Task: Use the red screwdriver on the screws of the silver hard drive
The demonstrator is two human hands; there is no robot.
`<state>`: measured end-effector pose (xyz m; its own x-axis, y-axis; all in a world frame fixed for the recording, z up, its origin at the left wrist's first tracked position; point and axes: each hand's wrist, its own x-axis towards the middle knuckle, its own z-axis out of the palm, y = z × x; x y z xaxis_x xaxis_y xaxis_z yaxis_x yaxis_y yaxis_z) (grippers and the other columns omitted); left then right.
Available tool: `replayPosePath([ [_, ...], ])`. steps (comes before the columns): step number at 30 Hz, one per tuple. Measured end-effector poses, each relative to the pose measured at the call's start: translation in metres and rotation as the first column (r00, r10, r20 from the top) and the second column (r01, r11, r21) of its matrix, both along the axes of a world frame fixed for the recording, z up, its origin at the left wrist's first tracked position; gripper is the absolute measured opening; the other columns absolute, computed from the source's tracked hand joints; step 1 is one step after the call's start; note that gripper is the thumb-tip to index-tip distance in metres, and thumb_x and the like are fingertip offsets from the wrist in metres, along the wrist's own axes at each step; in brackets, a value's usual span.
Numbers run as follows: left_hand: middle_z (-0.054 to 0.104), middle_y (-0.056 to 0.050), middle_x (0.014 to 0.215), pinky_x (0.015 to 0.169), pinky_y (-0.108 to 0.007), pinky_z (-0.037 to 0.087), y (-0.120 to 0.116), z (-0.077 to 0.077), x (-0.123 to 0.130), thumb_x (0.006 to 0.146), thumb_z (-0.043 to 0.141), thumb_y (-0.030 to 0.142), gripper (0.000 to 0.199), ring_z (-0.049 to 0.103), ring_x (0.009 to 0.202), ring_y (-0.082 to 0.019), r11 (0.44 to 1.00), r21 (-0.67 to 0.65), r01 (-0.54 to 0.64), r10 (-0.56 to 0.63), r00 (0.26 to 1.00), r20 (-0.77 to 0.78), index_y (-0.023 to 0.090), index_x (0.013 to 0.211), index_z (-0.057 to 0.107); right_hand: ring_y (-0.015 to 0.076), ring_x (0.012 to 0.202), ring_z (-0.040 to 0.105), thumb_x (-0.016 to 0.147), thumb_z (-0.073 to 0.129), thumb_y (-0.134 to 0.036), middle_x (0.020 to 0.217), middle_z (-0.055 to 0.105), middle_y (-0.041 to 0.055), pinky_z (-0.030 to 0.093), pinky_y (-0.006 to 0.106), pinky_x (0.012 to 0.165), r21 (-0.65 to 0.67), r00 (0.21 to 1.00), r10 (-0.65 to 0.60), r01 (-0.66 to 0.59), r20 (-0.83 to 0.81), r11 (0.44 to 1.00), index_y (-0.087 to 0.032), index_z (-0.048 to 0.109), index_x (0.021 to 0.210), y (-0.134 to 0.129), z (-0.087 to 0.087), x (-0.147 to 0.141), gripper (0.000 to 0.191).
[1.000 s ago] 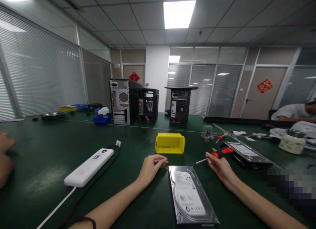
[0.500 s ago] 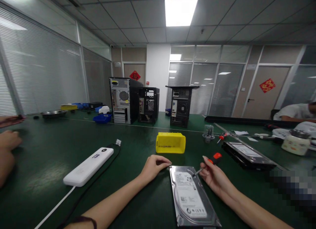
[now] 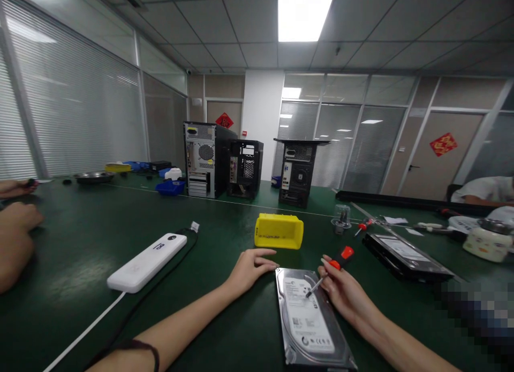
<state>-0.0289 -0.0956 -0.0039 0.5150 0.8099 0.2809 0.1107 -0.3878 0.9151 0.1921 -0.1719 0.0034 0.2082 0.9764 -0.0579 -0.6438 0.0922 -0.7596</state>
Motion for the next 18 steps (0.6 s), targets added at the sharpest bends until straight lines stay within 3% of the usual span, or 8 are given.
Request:
replayPosePath([
  [3, 0.071, -0.009, 0.097, 0.095, -0.037, 0.042, 0.000, 0.000, 0.001, 0.075, 0.065, 0.033, 0.052, 0.065, 0.098, -0.024, 1.000, -0.009, 0.015, -0.015, 1.000, -0.015, 0.011, 0.121, 0.053, 0.0051, 0.045, 0.051, 0.058, 0.079, -0.019, 0.060, 0.062, -0.0017, 0.044, 0.014, 0.045, 0.042, 0.998, -0.006, 0.004, 0.057, 0.999, -0.018, 0.045, 0.094, 0.010, 0.011, 0.000, 0.049],
  [5, 0.071, -0.010, 0.098, 0.096, -0.037, 0.041, 0.001, 0.001, 0.003, 0.075, 0.065, 0.032, 0.057, 0.064, 0.099, -0.025, 1.000, -0.019, 0.018, -0.018, 1.000, -0.022, 0.009, 0.125, 0.050, 0.0067, 0.050, 0.056, 0.066, 0.074, -0.025, 0.065, 0.064, -0.0017, 0.048, 0.017, 0.051, 0.156, 0.975, -0.027, -0.008, 0.220, 0.988, -0.019, 0.042, 0.102, 0.021, 0.023, -0.004, 0.049],
  [7, 0.070, -0.011, 0.098, 0.095, -0.038, 0.041, 0.001, 0.003, 0.005, 0.075, 0.065, 0.032, 0.059, 0.064, 0.099, -0.025, 0.999, -0.033, 0.017, -0.017, 1.000, -0.020, 0.008, 0.126, 0.047, 0.0078, 0.049, 0.057, 0.071, 0.070, -0.031, 0.065, 0.061, -0.0049, 0.049, 0.020, 0.053, 0.272, 0.907, -0.063, -0.058, 0.416, 0.961, -0.021, 0.037, 0.109, 0.034, 0.036, -0.011, 0.051],
  [10, 0.070, -0.012, 0.098, 0.094, -0.037, 0.042, 0.000, 0.006, 0.007, 0.076, 0.064, 0.031, 0.058, 0.064, 0.098, -0.026, 0.998, -0.057, 0.030, -0.031, 0.999, -0.019, 0.006, 0.126, 0.047, 0.0084, 0.041, 0.054, 0.075, 0.064, -0.038, 0.062, 0.057, -0.0074, 0.046, 0.022, 0.046, 0.385, 0.804, -0.116, -0.148, 0.584, 0.911, -0.021, 0.031, 0.116, 0.053, 0.049, -0.025, 0.055],
  [13, 0.070, -0.012, 0.098, 0.094, -0.037, 0.042, 0.000, 0.007, 0.008, 0.076, 0.064, 0.031, 0.058, 0.064, 0.099, -0.026, 0.996, -0.078, 0.048, -0.051, 0.998, -0.026, 0.005, 0.125, 0.047, 0.0081, 0.041, 0.054, 0.081, 0.056, -0.037, 0.064, 0.057, -0.0065, 0.045, 0.022, 0.044, 0.412, 0.717, -0.143, -0.216, 0.683, 0.885, -0.022, 0.028, 0.121, 0.062, 0.049, -0.037, 0.050],
  [18, 0.070, -0.013, 0.097, 0.090, -0.038, 0.044, 0.004, 0.000, 0.008, 0.073, 0.066, 0.031, 0.060, 0.066, 0.095, -0.028, 0.996, -0.075, 0.042, -0.042, 0.999, 0.004, 0.005, 0.124, 0.049, 0.0081, 0.042, 0.052, 0.085, 0.051, -0.034, 0.064, 0.055, -0.0057, 0.044, 0.021, 0.044, 0.398, 0.624, -0.182, -0.225, 0.760, 0.889, -0.023, 0.028, 0.124, 0.056, 0.042, -0.045, 0.046],
])
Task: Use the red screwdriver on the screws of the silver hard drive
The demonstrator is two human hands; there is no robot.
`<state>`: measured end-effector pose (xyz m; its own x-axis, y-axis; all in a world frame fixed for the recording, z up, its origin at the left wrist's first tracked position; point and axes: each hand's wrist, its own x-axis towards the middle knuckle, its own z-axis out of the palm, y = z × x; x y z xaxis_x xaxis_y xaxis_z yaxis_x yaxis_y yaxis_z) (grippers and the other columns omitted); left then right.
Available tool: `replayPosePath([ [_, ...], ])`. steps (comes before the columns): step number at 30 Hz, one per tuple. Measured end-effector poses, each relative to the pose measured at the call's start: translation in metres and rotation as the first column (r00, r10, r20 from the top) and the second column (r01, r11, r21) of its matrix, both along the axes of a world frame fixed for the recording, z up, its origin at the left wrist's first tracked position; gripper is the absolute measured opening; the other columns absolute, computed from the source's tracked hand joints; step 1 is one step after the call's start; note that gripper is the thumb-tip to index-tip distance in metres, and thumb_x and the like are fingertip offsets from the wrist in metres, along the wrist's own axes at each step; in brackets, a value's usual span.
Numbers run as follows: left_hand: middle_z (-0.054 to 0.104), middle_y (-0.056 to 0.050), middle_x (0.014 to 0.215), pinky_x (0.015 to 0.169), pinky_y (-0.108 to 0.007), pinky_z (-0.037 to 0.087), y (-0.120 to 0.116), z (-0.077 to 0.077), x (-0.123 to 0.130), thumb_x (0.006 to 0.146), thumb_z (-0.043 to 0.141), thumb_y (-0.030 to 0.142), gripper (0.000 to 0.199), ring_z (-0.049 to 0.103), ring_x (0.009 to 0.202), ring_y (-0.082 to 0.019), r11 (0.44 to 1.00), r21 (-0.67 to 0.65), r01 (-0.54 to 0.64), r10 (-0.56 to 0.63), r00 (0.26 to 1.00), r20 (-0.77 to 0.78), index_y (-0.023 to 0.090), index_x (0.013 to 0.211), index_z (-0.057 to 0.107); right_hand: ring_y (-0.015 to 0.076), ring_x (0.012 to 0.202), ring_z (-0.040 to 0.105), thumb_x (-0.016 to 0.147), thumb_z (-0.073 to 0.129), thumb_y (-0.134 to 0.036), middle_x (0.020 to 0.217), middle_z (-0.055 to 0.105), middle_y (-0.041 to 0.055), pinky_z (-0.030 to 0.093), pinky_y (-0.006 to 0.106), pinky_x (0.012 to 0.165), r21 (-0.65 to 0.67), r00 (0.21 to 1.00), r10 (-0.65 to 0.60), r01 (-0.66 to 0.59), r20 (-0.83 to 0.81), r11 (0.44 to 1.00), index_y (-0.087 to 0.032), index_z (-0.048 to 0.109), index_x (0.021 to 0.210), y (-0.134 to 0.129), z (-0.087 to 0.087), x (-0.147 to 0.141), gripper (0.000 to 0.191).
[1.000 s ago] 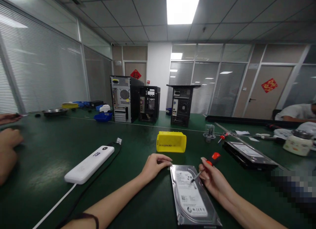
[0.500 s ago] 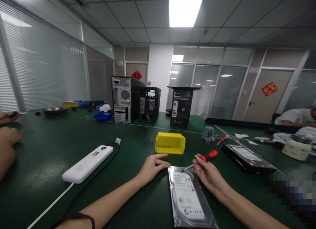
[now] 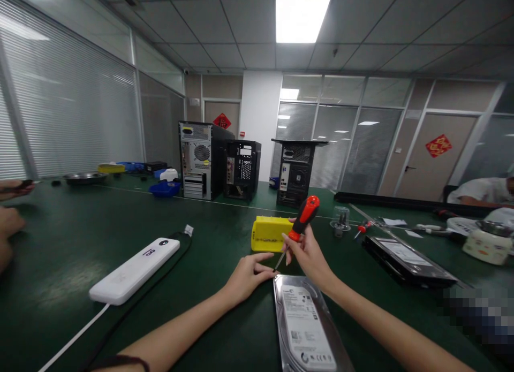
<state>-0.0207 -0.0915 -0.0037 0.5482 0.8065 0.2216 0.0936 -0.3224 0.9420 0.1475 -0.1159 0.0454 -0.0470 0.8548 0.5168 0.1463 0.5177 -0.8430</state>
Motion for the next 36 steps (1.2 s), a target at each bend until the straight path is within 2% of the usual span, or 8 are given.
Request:
replayPosePath([
  [18, 0.072, -0.011, 0.092, 0.086, -0.035, 0.047, -0.002, 0.001, 0.000, 0.073, 0.066, 0.031, 0.051, 0.067, 0.091, -0.027, 0.999, 0.020, -0.029, 0.030, 0.999, -0.040, 0.007, 0.117, 0.057, 0.0070, 0.039, 0.046, 0.083, 0.052, -0.037, 0.060, 0.054, -0.0059, 0.040, 0.018, 0.039, -0.020, 0.999, -0.032, 0.031, -0.011, 0.999, -0.020, 0.033, 0.121, 0.006, 0.006, -0.005, 0.046],
  [29, 0.067, -0.012, 0.106, 0.093, -0.039, 0.042, -0.001, -0.003, -0.003, 0.079, 0.060, 0.038, 0.055, 0.063, 0.101, -0.028, 0.998, 0.006, 0.065, -0.065, 0.998, -0.021, 0.008, 0.124, 0.051, 0.0068, 0.037, 0.045, 0.082, 0.052, -0.039, 0.059, 0.055, -0.0067, 0.040, 0.017, 0.038, -0.027, 0.999, -0.024, 0.023, -0.029, 0.999, -0.021, 0.030, 0.124, 0.016, -0.001, -0.004, 0.050],
  [36, 0.067, -0.010, 0.107, 0.095, -0.039, 0.040, -0.001, -0.003, -0.004, 0.079, 0.061, 0.038, 0.057, 0.062, 0.103, -0.027, 0.999, 0.016, 0.040, -0.039, 0.999, -0.035, 0.008, 0.126, 0.049, 0.0065, 0.037, 0.043, 0.084, 0.050, -0.038, 0.057, 0.053, -0.0079, 0.037, 0.016, 0.036, -0.012, 1.000, -0.021, 0.021, -0.007, 1.000, -0.021, 0.031, 0.123, 0.016, 0.000, -0.002, 0.046],
])
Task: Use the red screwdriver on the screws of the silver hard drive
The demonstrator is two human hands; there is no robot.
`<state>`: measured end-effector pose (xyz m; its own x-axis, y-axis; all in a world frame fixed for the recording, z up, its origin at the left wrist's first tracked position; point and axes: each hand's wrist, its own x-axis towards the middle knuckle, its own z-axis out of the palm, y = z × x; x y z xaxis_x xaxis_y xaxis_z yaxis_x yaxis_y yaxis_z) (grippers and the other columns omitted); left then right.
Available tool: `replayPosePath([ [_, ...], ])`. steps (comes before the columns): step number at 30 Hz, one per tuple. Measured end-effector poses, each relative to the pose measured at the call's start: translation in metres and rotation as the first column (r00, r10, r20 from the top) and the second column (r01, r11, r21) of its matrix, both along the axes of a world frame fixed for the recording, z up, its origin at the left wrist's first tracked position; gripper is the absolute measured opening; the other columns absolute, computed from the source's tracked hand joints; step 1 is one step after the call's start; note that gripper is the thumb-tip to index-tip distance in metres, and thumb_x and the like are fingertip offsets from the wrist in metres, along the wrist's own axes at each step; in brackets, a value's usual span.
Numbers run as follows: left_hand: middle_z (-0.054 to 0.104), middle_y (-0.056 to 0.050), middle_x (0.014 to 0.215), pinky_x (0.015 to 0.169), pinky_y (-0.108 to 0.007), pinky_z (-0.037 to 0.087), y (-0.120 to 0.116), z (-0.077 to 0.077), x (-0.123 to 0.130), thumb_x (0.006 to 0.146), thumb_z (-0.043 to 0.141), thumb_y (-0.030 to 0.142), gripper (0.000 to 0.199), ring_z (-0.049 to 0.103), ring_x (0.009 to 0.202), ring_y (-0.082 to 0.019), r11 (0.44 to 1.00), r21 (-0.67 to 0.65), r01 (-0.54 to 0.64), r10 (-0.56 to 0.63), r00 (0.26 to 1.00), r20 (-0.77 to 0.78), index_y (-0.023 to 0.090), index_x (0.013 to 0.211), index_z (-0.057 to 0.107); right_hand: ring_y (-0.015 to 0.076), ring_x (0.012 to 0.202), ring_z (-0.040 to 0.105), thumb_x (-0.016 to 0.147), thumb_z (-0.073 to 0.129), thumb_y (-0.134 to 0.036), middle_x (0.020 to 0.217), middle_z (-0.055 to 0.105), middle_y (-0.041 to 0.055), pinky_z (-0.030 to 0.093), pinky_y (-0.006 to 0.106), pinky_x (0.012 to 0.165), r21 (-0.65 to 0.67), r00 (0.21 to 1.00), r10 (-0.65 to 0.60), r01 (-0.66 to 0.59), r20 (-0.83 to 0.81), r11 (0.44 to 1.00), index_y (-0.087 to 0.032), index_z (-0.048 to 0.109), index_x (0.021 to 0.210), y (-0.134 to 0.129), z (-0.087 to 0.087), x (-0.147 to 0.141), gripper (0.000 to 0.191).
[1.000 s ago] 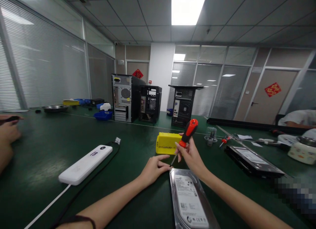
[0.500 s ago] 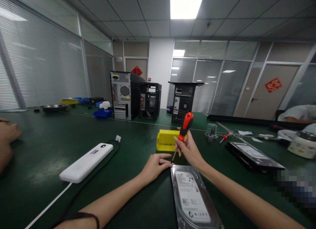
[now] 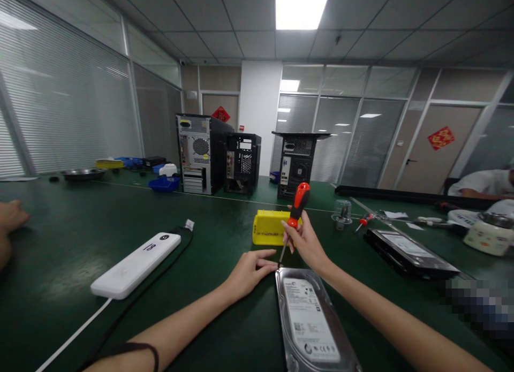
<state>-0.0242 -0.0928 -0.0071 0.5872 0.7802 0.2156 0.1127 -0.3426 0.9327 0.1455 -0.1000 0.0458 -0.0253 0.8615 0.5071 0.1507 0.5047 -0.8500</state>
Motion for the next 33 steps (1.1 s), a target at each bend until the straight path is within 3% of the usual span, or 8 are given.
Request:
replayPosePath([
  [11, 0.066, -0.011, 0.108, 0.100, -0.039, 0.035, -0.0035, 0.0045, 0.0018, 0.080, 0.059, 0.035, 0.061, 0.059, 0.108, -0.027, 0.999, 0.039, -0.008, 0.009, 1.000, -0.017, 0.008, 0.132, 0.042, 0.0060, 0.036, 0.042, 0.083, 0.052, -0.038, 0.056, 0.052, -0.0078, 0.035, 0.015, 0.035, -0.007, 0.996, 0.083, -0.083, -0.037, 0.997, -0.022, 0.029, 0.126, -0.0001, 0.0053, -0.0059, 0.052],
  [33, 0.063, -0.012, 0.115, 0.101, -0.039, 0.035, -0.0026, 0.0057, -0.0009, 0.082, 0.057, 0.032, 0.061, 0.057, 0.111, -0.026, 0.997, 0.004, 0.071, -0.071, 0.997, -0.017, 0.007, 0.134, 0.038, 0.0047, 0.035, 0.041, 0.084, 0.051, -0.038, 0.057, 0.053, -0.0081, 0.034, 0.014, 0.034, -0.005, 0.994, 0.107, -0.108, -0.035, 0.994, -0.021, 0.029, 0.124, 0.0024, 0.0023, -0.0015, 0.049],
])
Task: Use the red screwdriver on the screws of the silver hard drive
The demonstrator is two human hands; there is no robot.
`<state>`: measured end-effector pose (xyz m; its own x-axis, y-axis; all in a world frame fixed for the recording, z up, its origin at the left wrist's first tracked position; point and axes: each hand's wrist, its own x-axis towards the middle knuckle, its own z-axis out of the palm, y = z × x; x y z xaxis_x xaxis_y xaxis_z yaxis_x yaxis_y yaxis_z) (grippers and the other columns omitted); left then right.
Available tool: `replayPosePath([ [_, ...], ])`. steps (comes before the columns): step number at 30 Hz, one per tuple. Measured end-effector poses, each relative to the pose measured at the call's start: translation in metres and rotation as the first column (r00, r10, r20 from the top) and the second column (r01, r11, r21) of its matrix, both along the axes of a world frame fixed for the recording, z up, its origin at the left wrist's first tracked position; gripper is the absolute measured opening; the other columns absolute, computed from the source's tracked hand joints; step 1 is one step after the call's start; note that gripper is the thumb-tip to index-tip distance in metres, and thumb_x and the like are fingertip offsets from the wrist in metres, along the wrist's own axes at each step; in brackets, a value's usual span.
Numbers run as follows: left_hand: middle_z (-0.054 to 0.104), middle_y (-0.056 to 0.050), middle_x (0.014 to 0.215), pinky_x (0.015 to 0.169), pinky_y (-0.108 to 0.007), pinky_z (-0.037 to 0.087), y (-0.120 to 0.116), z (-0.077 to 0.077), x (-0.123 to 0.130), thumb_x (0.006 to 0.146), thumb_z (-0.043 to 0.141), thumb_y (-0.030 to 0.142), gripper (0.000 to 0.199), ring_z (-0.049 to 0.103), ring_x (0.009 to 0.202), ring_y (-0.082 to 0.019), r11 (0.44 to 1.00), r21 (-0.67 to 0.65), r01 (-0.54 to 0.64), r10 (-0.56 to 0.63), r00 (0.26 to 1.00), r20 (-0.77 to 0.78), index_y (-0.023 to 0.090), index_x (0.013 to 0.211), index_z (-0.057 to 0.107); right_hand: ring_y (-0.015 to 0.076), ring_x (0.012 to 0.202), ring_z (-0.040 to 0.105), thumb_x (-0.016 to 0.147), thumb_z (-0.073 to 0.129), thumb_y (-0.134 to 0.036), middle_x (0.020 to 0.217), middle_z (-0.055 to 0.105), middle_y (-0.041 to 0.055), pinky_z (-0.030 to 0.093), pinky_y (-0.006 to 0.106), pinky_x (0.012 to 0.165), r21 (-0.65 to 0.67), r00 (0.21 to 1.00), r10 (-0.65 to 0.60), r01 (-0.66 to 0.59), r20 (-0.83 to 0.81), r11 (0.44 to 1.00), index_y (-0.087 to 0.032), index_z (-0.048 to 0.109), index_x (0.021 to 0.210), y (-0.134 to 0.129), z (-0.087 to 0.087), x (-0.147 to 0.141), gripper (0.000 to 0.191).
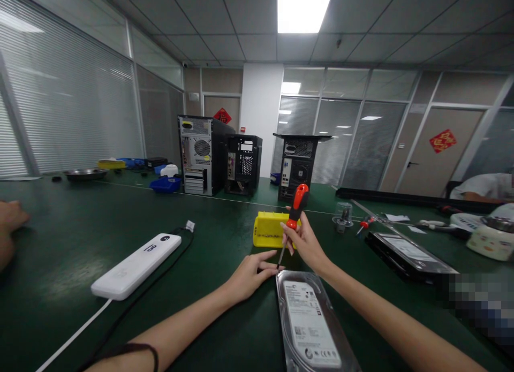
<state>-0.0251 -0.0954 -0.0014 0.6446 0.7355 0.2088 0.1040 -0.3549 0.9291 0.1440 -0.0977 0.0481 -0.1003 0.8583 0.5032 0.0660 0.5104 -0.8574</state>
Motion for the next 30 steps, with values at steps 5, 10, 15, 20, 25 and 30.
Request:
replayPosePath([
  [5, 0.062, -0.010, 0.116, 0.101, -0.038, 0.035, -0.0017, 0.0007, -0.0012, 0.083, 0.055, 0.030, 0.061, 0.056, 0.112, -0.025, 1.000, 0.006, 0.020, -0.020, 1.000, -0.005, 0.009, 0.137, 0.034, 0.0048, 0.035, 0.041, 0.085, 0.050, -0.037, 0.057, 0.053, -0.0082, 0.034, 0.015, 0.035, 0.008, 1.000, 0.014, -0.014, -0.011, 1.000, -0.020, 0.028, 0.125, 0.0004, -0.0005, -0.0003, 0.050],
  [10, 0.062, -0.009, 0.117, 0.103, -0.038, 0.032, -0.0034, 0.0040, -0.0028, 0.084, 0.054, 0.029, 0.062, 0.053, 0.116, -0.024, 0.999, 0.008, 0.032, -0.032, 0.999, -0.033, 0.012, 0.139, 0.031, 0.0042, 0.033, 0.040, 0.084, 0.050, -0.038, 0.057, 0.052, -0.0085, 0.033, 0.014, 0.033, 0.004, 1.000, 0.020, -0.020, -0.014, 1.000, -0.019, 0.027, 0.125, 0.0015, -0.0013, -0.0002, 0.050],
  [15, 0.057, -0.012, 0.124, 0.104, -0.040, 0.030, -0.0044, 0.0084, -0.0056, 0.086, 0.053, 0.032, 0.065, 0.050, 0.119, -0.024, 0.991, -0.099, 0.093, -0.093, 0.996, 0.007, 0.011, 0.141, 0.024, 0.0040, 0.034, 0.041, 0.084, 0.051, -0.037, 0.056, 0.052, -0.0084, 0.034, 0.014, 0.034, 0.011, 1.000, 0.007, -0.007, -0.020, 1.000, -0.020, 0.028, 0.125, 0.0026, -0.0009, 0.0010, 0.051],
  [20, 0.054, -0.013, 0.127, 0.106, -0.040, 0.028, -0.0019, 0.0072, -0.0063, 0.090, 0.047, 0.031, 0.062, 0.047, 0.122, -0.023, 0.976, -0.187, 0.115, -0.103, 0.992, 0.074, 0.009, 0.142, 0.021, 0.0040, 0.034, 0.041, 0.084, 0.051, -0.037, 0.058, 0.054, -0.0077, 0.034, 0.014, 0.034, 0.015, 0.999, 0.035, -0.035, -0.028, 0.999, -0.022, 0.026, 0.128, 0.0016, -0.0009, 0.0002, 0.052],
  [25, 0.056, -0.013, 0.125, 0.105, -0.038, 0.029, -0.0012, 0.0065, -0.0054, 0.090, 0.046, 0.030, 0.060, 0.049, 0.120, -0.022, 0.978, -0.179, 0.107, -0.096, 0.993, 0.070, 0.009, 0.141, 0.022, 0.0038, 0.034, 0.041, 0.084, 0.051, -0.037, 0.056, 0.052, -0.0082, 0.033, 0.013, 0.033, 0.014, 0.998, 0.054, -0.054, -0.014, 0.998, -0.021, 0.027, 0.128, -0.0011, -0.0001, -0.0038, 0.052],
  [30, 0.055, -0.014, 0.126, 0.104, -0.039, 0.030, -0.0016, 0.0072, -0.0054, 0.091, 0.045, 0.029, 0.061, 0.049, 0.120, -0.023, 0.981, -0.169, 0.098, -0.092, 0.995, 0.045, 0.007, 0.142, 0.019, 0.0039, 0.035, 0.041, 0.084, 0.051, -0.036, 0.057, 0.051, -0.0080, 0.034, 0.013, 0.033, 0.008, 0.998, 0.062, -0.062, 0.009, 0.998, -0.022, 0.028, 0.128, -0.0030, -0.0002, -0.0049, 0.051],
])
